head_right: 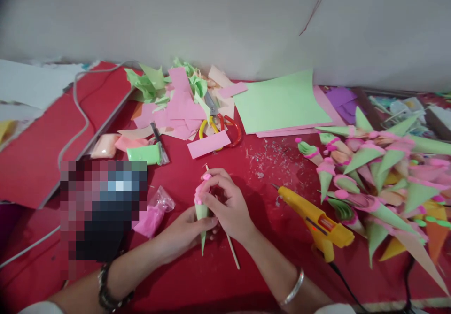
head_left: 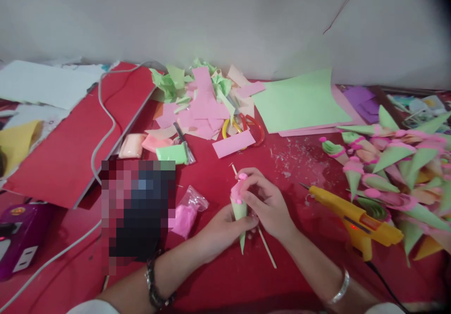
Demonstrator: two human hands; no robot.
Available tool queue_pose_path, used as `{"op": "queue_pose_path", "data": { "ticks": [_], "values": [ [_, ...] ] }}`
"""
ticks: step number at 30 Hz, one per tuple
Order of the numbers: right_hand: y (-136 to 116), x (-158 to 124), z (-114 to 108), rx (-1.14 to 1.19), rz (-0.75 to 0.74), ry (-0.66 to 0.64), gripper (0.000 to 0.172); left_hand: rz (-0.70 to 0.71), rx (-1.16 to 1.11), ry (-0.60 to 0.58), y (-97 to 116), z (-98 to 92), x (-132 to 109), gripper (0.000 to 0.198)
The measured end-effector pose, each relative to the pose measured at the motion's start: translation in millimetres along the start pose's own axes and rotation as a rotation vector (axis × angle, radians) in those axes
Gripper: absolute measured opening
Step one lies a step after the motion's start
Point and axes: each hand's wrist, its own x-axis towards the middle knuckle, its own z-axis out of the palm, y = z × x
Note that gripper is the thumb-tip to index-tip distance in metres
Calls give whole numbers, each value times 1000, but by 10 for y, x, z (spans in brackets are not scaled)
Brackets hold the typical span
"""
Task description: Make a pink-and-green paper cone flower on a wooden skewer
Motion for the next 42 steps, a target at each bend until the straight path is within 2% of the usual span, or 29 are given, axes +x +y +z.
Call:
{"op": "queue_pose_path", "data": {
  "ticks": [4, 8, 13, 18, 21, 27, 33, 42],
  "values": [
    [-19, -8, -21, -36, -17, 4, 8, 17, 51, -29, -34, -31, 13, 22],
    [-48, -8, -56, -74, -69, 78, 8, 53, 49, -61, -48, -59, 25, 17],
    [-48, -17, -35, -59, -55, 137, 7, 102, 31, -72, 4, -55, 14, 26],
    [67, 11, -27, 78, -5, 301, 9, 71, -11, -56, 101, -1, -10, 36],
    [108, 34, -52, 108, -22, 353, 10, 57, -63, -41, 125, 10, -9, 38],
    [48, 5, -48, 43, 33, 207, 4, 68, -100, -16, 121, -3, 6, 37],
    [23, -29, -25, 71, 78, 220, 10, 88, -125, 11, 120, 1, 15, 34],
    [-44, -14, -13, -182, -102, 156, 6, 134, -128, 35, 88, 9, 16, 34]
  ]
}}
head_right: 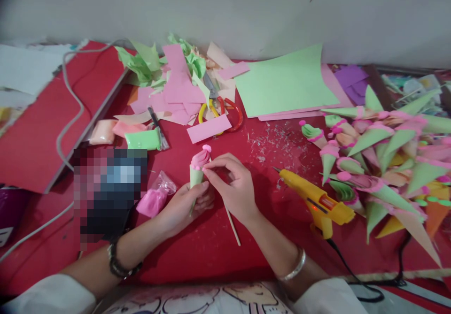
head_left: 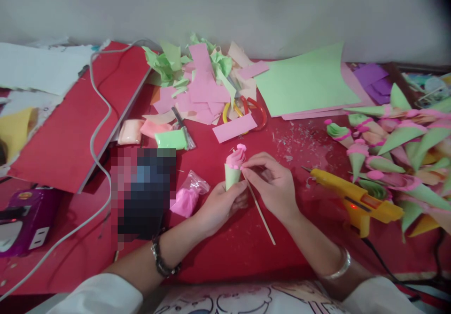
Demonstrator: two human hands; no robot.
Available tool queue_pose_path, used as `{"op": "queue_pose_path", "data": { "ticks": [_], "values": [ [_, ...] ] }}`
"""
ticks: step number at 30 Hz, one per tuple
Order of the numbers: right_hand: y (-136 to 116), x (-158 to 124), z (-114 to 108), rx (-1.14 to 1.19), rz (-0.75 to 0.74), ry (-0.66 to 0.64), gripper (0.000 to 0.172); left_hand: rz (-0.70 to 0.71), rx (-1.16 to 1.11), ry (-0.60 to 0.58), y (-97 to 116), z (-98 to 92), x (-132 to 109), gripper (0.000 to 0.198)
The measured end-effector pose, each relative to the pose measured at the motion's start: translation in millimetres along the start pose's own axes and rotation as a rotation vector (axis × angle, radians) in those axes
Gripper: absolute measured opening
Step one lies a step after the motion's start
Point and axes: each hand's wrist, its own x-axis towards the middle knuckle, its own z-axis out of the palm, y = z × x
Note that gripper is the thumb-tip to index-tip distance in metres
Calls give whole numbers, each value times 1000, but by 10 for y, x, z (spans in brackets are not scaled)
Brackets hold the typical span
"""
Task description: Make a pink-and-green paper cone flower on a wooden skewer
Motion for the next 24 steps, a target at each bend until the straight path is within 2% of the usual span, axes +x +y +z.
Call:
{"op": "queue_pose_path", "data": {
  "ticks": [4, 8, 10, 14, 18, 20, 24],
  "values": [
    [6, 7, 0, -25, -16, -14, 6, 18, 30, -8, -13, -5, 0, 34],
    [53, 2, 7, 46, 16, -24, 4, 28, 78, -52, -25, -13, 10, 35],
    [98, -3, 17, 136, 75, -21, 5, 27, 98, -73, -30, -20, 16, 35],
    [170, -2, 36, 418, 267, -45, 18, 14, 122, -121, -32, -27, 21, 31],
    [136, 19, 36, 625, 461, -199, 27, 13, 167, -140, -47, -43, 19, 30],
    [105, 23, 31, 662, 497, -267, 30, 8, 201, -132, -60, -61, 20, 29],
    [105, 7, 7, 635, 493, -274, 26, 16, 260, -116, -60, -98, 29, 24]
  ]
}}
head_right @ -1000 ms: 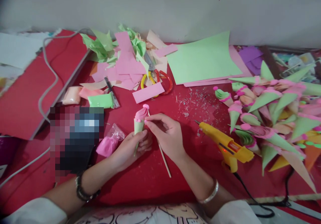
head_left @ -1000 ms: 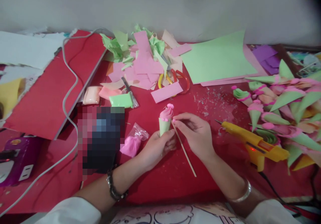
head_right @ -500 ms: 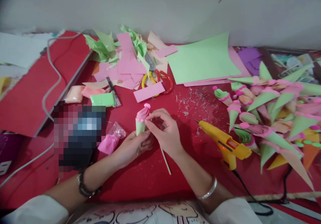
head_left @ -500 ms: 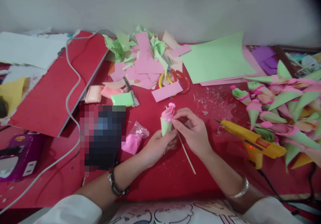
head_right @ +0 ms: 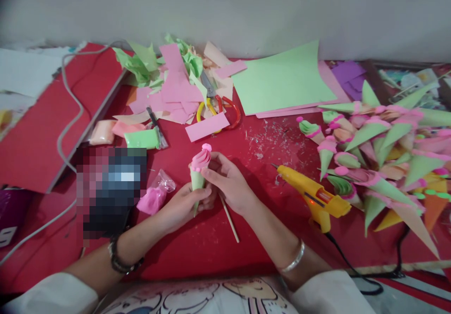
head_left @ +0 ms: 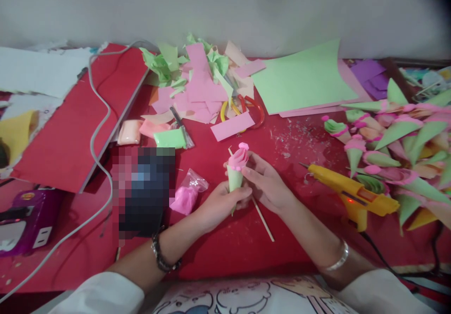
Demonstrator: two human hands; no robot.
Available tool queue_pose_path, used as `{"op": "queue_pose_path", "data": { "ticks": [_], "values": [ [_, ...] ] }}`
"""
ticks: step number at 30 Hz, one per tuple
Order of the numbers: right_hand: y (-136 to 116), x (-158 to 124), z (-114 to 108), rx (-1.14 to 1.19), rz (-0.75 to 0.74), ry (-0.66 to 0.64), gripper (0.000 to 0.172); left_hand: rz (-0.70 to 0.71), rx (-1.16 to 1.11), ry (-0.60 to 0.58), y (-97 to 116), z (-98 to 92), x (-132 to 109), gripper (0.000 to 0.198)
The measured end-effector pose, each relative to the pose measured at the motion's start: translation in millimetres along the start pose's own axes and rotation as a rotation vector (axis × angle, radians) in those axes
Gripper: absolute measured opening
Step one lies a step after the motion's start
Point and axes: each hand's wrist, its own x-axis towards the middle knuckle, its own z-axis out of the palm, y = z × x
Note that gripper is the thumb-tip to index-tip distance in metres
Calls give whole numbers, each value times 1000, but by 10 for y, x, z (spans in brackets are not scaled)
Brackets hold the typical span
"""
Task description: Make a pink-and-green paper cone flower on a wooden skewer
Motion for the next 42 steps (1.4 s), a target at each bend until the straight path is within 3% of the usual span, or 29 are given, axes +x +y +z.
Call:
{"op": "queue_pose_path", "data": {
  "ticks": [7, 11, 14, 17, 20, 25, 42],
  "values": [
    [23, -7, -32, -139, -100, 67, 27, 87, 53, 103, 47, 0, 4, 18],
    [-3, -21, -33, -263, -214, 7, 39, 158, -101, 252, 113, 16, 5, 14],
    [-27, -42, -34, -453, -277, -6, 31, 218, -239, 347, 176, 3, 13, 13],
    [-54, -61, -16, -735, -426, 73, 21, 266, -204, 393, 202, -21, 21, 15],
    [-67, -71, 3, -944, -582, 126, 23, 286, -144, 383, 186, -34, 24, 14],
    [-30, -78, -5, -1047, -666, 125, 18, 313, -34, 353, 142, -38, 18, 23],
    [-49, -74, 43, -929, -643, 234, 8, 260, 82, 275, 143, -78, 4, 21]
  ]
}}
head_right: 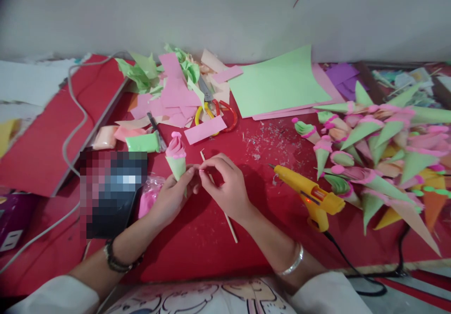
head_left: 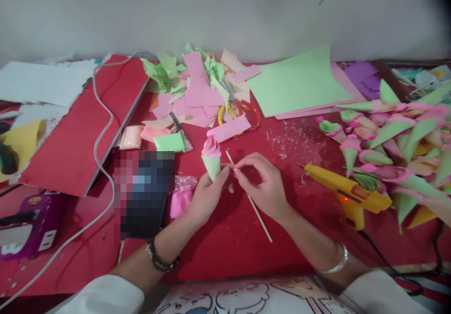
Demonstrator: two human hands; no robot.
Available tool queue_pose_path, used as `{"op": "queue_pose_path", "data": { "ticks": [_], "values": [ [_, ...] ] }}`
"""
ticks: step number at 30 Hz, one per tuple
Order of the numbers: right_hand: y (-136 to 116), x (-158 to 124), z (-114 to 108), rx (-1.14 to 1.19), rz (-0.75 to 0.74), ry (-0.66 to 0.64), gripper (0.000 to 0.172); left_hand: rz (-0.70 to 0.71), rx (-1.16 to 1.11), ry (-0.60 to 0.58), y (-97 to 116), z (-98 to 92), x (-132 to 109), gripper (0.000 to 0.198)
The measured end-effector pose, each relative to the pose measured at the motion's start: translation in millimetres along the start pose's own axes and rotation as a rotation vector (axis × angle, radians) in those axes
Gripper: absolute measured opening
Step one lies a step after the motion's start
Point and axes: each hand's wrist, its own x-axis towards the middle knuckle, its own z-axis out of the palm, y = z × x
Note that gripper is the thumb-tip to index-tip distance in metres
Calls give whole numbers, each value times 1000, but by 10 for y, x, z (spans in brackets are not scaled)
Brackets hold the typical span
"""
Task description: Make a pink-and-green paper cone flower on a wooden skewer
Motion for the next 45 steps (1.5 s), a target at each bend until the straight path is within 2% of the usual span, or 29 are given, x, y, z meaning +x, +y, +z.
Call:
{"op": "queue_pose_path", "data": {
  "ticks": [5, 11, 14, 19, 22, 26, 33, 39, 45],
  "values": [
    [31, 1, 6, 11, -4, -67, 15, 14, 113, 12, 0, -17, 10, 21],
    [48, 0, 2, 5, -22, -47, 9, 23, 76, 6, -28, -21, 13, 24],
    [40, -1, 8, 16, -34, -42, 7, 3, 6, -22, -28, -9, 4, 25],
    [1, -28, 29, 69, -6, -42, 6, -88, -236, -113, -2, 36, -9, 25],
    [-27, -50, 39, 183, 46, -40, 5, -75, -285, -163, 8, 50, -10, 23],
    [-8, -47, 26, 411, 202, -30, 7, -53, -298, -168, 32, 58, -17, 22],
    [108, 11, 0, 454, 352, 65, 13, -140, -280, -135, 68, 83, -38, 21],
    [79, 32, 18, 559, 369, 1, 13, -112, -315, -68, 33, 47, -2, 19],
    [75, 27, 4, 525, 357, -39, 9, -82, -355, -100, 5, 13, 35, 12]
  ]
}}
